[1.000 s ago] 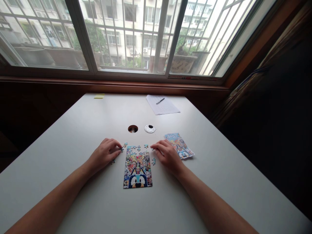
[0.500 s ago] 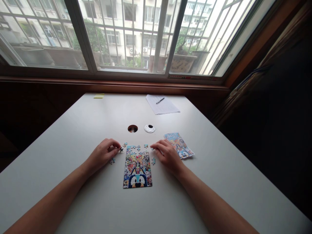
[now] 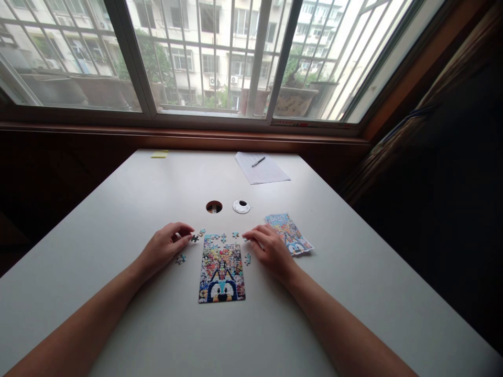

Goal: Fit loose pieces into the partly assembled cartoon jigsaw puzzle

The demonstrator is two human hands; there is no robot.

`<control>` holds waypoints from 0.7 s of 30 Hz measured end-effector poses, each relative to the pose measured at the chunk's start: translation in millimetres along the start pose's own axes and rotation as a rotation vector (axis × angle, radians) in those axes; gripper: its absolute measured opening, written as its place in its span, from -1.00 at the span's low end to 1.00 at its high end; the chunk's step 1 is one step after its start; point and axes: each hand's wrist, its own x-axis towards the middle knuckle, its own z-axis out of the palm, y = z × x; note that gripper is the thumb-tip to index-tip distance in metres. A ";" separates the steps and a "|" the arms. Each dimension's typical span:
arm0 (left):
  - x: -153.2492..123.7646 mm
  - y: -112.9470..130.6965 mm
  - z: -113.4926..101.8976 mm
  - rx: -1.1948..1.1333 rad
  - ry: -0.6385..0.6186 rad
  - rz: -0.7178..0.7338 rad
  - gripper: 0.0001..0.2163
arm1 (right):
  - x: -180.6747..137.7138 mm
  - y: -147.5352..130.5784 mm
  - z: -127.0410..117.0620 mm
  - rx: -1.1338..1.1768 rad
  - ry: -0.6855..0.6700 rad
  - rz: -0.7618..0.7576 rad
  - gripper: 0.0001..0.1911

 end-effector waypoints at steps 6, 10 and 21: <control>1.1 0.1 1.2 -0.051 0.000 -0.015 -0.71 | -0.8 0.0 0.3 -0.002 -0.002 -0.001 -0.70; 1.8 -2.8 2.8 -0.094 0.017 -0.016 -0.70 | -0.6 -0.2 0.1 -0.004 0.000 -0.003 -0.71; -0.5 19.2 9.5 -0.276 -0.022 -0.098 -0.65 | -0.5 -2.5 0.9 -0.053 0.022 -0.078 -0.69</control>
